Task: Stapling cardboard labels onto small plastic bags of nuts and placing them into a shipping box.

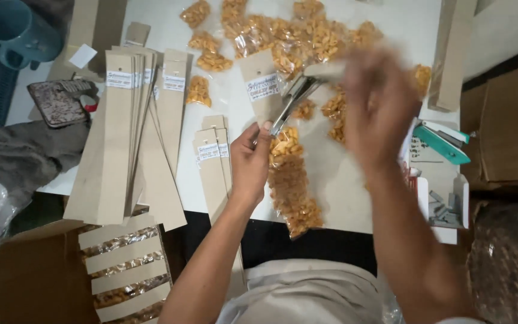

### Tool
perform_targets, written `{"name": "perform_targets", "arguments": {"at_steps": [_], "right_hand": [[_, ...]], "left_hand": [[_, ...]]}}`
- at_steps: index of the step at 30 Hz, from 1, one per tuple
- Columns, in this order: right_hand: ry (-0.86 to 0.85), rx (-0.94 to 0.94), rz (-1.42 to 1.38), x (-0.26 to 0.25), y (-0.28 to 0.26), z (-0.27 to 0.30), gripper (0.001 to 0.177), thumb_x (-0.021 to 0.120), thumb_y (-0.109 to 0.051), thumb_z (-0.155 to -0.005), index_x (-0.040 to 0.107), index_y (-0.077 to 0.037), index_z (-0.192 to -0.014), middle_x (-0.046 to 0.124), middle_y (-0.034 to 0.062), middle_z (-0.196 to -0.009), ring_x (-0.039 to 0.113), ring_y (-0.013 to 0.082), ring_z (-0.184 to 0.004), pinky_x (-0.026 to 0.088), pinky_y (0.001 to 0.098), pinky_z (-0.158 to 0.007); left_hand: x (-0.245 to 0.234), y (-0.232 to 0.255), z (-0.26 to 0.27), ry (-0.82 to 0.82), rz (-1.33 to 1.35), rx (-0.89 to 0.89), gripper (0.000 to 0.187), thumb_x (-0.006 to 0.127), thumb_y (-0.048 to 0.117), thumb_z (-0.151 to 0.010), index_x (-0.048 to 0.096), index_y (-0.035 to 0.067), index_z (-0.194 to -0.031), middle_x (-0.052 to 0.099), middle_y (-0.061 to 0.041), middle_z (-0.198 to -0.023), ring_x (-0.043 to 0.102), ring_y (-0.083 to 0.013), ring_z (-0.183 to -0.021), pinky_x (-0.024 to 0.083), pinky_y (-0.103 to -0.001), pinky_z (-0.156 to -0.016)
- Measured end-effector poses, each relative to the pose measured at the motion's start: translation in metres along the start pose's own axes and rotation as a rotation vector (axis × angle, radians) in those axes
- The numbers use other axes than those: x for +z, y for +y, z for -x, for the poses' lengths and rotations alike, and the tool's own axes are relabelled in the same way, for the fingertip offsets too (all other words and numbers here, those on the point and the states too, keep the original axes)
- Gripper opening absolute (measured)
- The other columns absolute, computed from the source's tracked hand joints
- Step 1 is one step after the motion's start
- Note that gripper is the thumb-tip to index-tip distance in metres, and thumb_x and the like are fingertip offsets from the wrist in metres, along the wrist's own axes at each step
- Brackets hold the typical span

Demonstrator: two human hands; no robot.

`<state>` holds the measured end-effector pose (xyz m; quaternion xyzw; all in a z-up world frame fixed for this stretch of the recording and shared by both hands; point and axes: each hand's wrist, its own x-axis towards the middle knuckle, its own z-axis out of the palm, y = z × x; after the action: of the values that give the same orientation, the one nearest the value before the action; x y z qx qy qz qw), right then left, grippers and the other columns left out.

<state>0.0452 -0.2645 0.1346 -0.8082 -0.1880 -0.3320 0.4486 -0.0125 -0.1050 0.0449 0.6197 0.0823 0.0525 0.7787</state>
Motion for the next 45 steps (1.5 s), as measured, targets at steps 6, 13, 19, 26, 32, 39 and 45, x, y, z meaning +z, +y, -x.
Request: {"name": "perform_targets", "arguments": {"at_steps": [6, 13, 19, 26, 32, 39, 45], "right_hand": [[-0.365, 0.807, -0.255, 0.026, -0.008, 0.036, 0.084, 0.035, -0.080, -0.079, 0.062, -0.011, -0.120, 0.074, 0.0099, -0.114, 0.075, 0.0203, -0.088, 0.061, 0.0304, -0.067], [-0.042, 0.865, -0.553, 0.016, 0.014, 0.011, 0.007, 0.064, -0.022, -0.093, 0.064, -0.017, -0.098, 0.066, 0.0013, -0.096, 0.062, 0.0152, -0.087, 0.049, 0.0347, -0.083], [-0.123, 1.018, -0.496, 0.037, -0.008, 0.010, 0.038, 0.052, -0.053, -0.084, 0.067, -0.018, -0.087, 0.071, -0.0007, -0.080, 0.063, 0.0116, -0.068, 0.051, 0.0308, -0.067], [0.091, 1.047, -0.763, 0.051, -0.001, 0.025, 0.051, 0.062, -0.067, -0.076, 0.049, -0.020, -0.059, 0.052, -0.0058, -0.052, 0.047, 0.0073, -0.043, 0.035, 0.0249, -0.043], [0.036, 0.866, -0.451, 0.024, 0.049, 0.075, 0.045, 0.069, -0.058, -0.093, 0.072, -0.015, -0.104, 0.071, 0.0037, -0.091, 0.065, 0.0153, -0.087, 0.054, 0.0338, -0.084], [-0.765, 0.470, 0.799, -0.080, 0.136, 0.134, 0.070, 0.075, -0.004, -0.081, 0.058, -0.019, -0.147, 0.063, 0.0083, -0.120, 0.058, 0.0322, -0.116, 0.043, 0.0526, -0.099], [-0.445, 0.472, -0.093, -0.060, 0.060, 0.050, 0.016, 0.078, -0.023, -0.097, 0.071, -0.009, -0.101, 0.064, 0.0057, -0.093, 0.061, 0.0201, -0.094, 0.048, 0.0362, -0.090]], "left_hand": [[0.009, 0.007, 0.004, -0.018, -0.152, 0.029, 0.051, 0.054, 0.048, -0.098, 0.075, 0.006, -0.117, 0.072, 0.000, -0.093, 0.062, -0.0107, -0.086, 0.046, -0.025, -0.075], [0.006, -0.004, 0.003, -0.118, -0.051, -0.002, 0.036, 0.058, 0.037, -0.100, 0.069, 0.004, -0.112, 0.070, -0.002, -0.103, 0.064, -0.0138, -0.104, 0.055, -0.032, -0.094], [0.019, 0.000, 0.010, -0.060, -0.246, 0.127, 0.040, 0.054, 0.036, -0.104, 0.041, 0.017, -0.072, 0.031, 0.009, -0.069, 0.032, -0.0050, -0.068, 0.027, -0.027, -0.063], [0.021, -0.014, 0.018, -0.104, -0.332, 0.114, 0.034, 0.061, 0.030, -0.101, 0.074, 0.007, -0.123, 0.077, -0.003, -0.112, 0.063, -0.0082, -0.102, 0.054, -0.029, -0.086], [0.032, -0.011, 0.016, -0.065, -0.432, 0.191, 0.020, 0.066, 0.022, -0.102, 0.080, 0.010, -0.096, 0.073, -0.004, -0.072, 0.057, -0.0075, -0.076, 0.055, -0.035, -0.078], [-0.016, -0.057, -0.029, 0.055, 0.030, -0.091, 0.034, 0.063, 0.024, -0.104, 0.063, -0.002, -0.126, 0.072, -0.016, -0.107, 0.068, -0.0208, -0.093, 0.058, -0.043, -0.088], [-0.006, -0.042, -0.028, -0.018, 0.089, -0.211, 0.040, 0.057, 0.025, -0.106, 0.059, 0.006, -0.142, 0.062, -0.021, -0.139, 0.058, -0.0388, -0.132, 0.040, -0.057, -0.114]]}}
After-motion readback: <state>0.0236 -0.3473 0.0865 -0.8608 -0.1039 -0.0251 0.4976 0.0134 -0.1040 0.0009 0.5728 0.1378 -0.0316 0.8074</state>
